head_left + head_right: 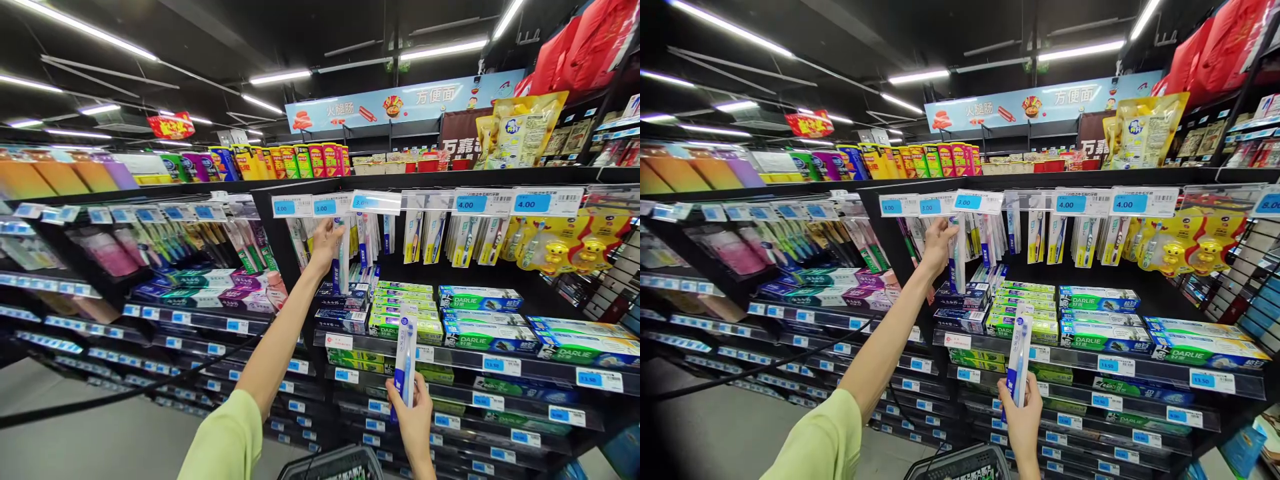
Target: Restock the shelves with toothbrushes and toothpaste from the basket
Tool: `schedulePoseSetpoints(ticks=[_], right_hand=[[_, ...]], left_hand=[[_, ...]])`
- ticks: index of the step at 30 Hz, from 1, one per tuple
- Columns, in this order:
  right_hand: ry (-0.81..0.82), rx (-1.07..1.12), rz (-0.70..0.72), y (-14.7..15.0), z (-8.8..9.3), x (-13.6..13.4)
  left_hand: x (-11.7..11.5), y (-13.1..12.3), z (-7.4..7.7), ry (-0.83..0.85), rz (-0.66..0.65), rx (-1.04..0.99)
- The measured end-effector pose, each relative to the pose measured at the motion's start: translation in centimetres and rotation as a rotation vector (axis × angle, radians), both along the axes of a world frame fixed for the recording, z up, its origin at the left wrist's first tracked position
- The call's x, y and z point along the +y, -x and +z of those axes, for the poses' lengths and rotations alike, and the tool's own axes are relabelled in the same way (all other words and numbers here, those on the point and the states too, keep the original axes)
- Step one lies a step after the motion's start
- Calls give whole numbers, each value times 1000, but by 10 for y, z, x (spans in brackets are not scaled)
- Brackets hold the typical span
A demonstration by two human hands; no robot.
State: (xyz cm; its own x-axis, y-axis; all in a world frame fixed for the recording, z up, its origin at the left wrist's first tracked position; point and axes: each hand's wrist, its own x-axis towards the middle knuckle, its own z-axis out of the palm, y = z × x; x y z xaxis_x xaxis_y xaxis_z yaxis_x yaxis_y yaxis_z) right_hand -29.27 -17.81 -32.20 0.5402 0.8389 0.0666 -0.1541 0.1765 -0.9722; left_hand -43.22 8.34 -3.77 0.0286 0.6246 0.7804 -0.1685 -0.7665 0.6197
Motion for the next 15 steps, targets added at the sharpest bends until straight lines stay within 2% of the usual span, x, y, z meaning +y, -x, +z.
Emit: schedulePoseSetpoints(ticks=[7,12,15], right_hand=[[-23,2,-14,0,4,0],[-12,21,-10,-1,3,1],[-2,31,-14,0,4,1]], left_hand=[[15,4,11,70,-102,56],[11,-1,9,32,-69,55],[5,-9,6,58,-128,38]])
